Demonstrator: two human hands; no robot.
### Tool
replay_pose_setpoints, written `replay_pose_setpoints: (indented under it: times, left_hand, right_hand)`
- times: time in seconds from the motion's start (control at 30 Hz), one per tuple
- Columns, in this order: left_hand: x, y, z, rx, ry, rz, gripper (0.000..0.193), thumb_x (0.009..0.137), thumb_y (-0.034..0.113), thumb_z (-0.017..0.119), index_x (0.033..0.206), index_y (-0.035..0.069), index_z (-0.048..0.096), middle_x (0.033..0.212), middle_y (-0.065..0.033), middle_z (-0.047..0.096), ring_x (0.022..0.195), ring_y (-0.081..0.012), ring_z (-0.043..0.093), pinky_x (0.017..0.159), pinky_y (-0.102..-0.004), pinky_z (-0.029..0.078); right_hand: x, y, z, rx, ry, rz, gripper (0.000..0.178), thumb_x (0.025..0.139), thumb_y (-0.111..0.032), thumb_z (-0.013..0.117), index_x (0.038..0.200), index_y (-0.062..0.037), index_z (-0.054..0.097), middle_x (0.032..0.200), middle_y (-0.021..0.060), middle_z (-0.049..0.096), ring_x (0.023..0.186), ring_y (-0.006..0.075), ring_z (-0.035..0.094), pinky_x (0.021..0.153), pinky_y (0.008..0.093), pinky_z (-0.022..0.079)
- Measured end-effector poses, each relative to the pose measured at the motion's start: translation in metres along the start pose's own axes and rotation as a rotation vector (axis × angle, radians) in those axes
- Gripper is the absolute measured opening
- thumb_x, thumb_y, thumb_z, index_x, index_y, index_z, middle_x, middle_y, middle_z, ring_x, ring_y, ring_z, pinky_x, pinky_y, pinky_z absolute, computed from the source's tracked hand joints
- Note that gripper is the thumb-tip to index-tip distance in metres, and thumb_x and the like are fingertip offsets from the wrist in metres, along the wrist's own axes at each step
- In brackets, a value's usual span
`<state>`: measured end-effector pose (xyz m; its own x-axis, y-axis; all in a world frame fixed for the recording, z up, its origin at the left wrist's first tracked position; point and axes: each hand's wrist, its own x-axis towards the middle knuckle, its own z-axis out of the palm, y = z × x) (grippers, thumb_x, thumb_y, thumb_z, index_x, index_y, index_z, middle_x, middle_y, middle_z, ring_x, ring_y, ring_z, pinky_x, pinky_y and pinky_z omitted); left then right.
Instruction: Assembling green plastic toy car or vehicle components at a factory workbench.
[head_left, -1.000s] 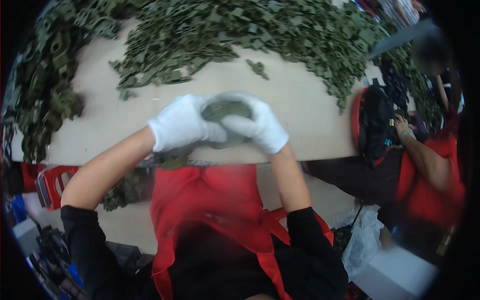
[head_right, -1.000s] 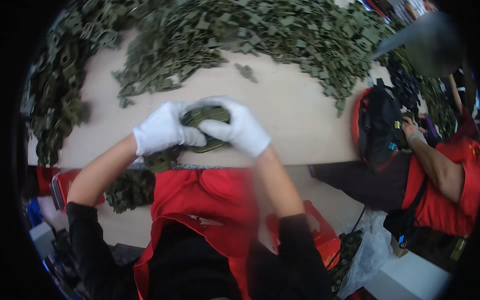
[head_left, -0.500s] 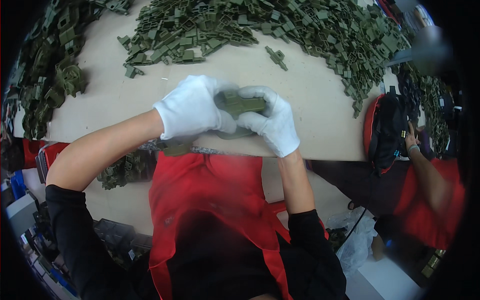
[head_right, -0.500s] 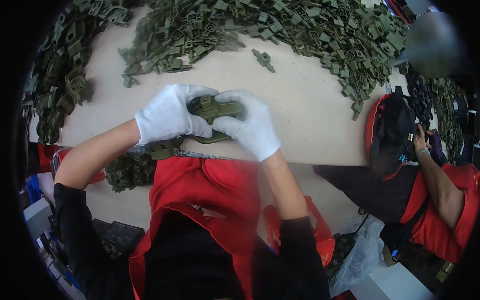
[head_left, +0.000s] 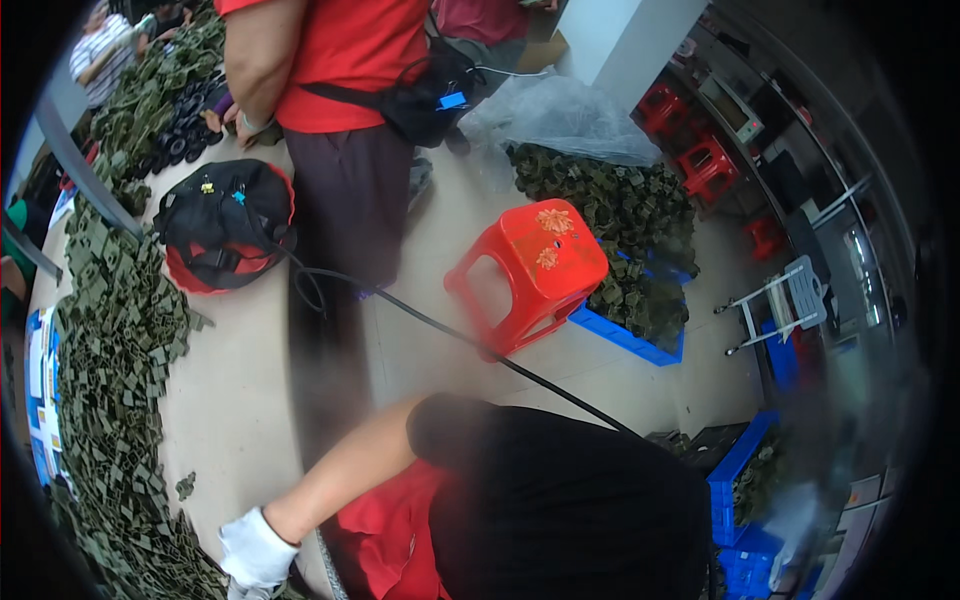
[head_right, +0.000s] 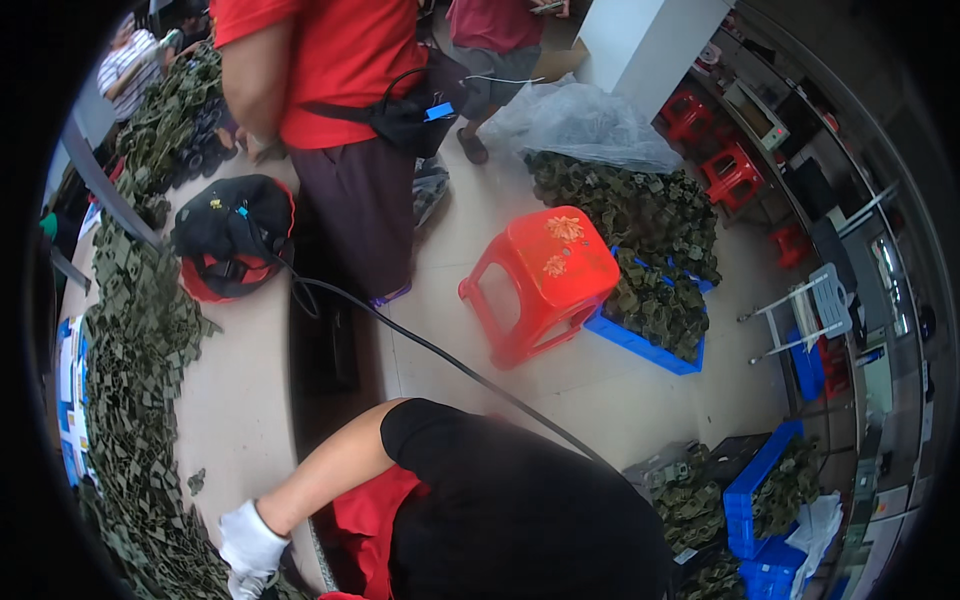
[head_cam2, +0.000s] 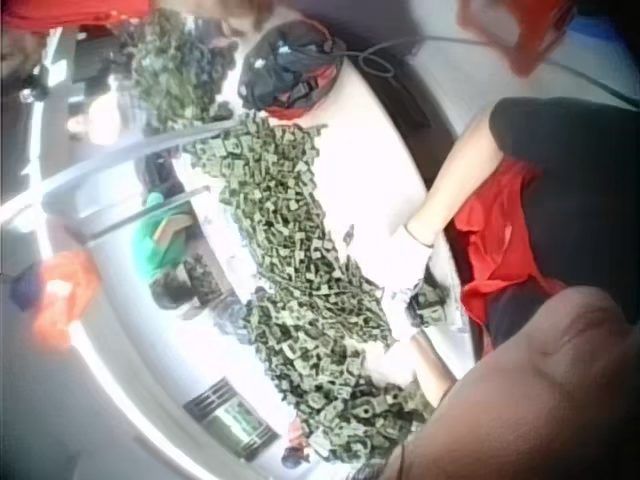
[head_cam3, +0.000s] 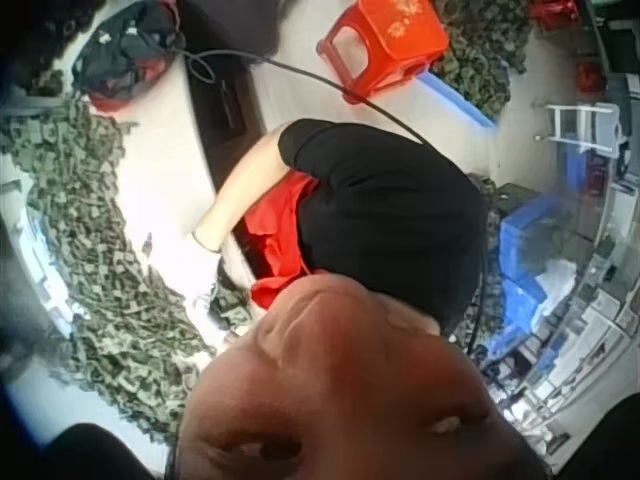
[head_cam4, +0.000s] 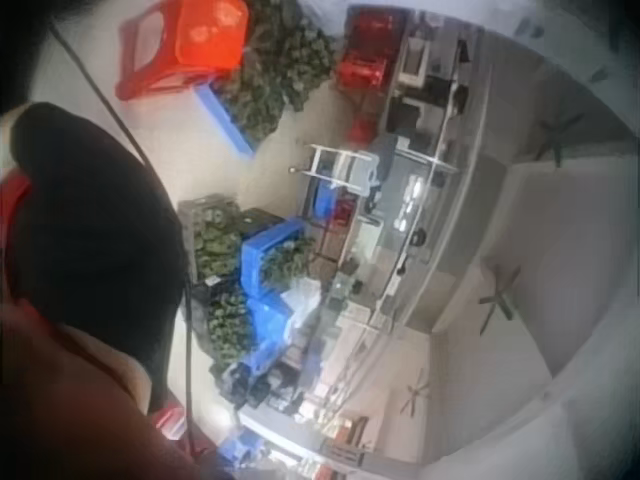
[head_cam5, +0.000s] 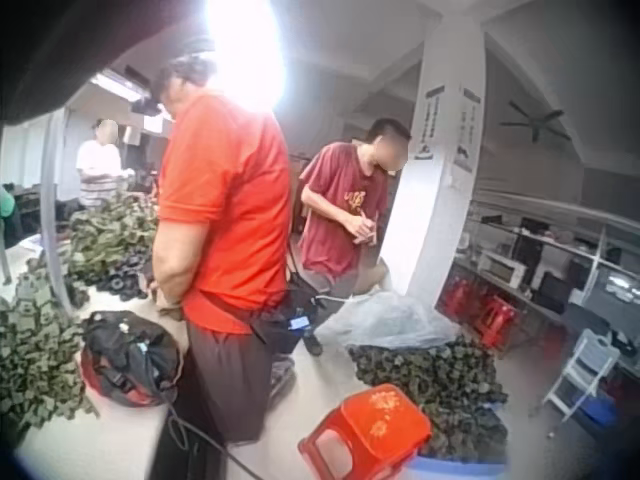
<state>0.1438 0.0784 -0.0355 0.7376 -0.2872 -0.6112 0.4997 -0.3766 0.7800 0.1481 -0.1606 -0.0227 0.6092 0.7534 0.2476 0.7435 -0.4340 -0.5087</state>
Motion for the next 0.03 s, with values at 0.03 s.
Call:
replay_pose_setpoints:
  times: [0.03]
  left_hand:
    - [0.0022,0.0018,-0.0041,0.007,-0.005,0.005,0.090,0.080,0.016,0.074,0.152,0.001,0.022,0.128,-0.0170,0.056,0.103,-0.0271,0.058,0.098,-0.0380,0.045]
  right_hand:
    - [0.0093,0.0091,0.0087,-0.005,0.007,0.005,0.047,0.077,-0.058,0.067,0.082,-0.0114,0.071,0.085,0.0141,0.067,0.086,0.0318,0.065,0.063,0.0440,0.051]
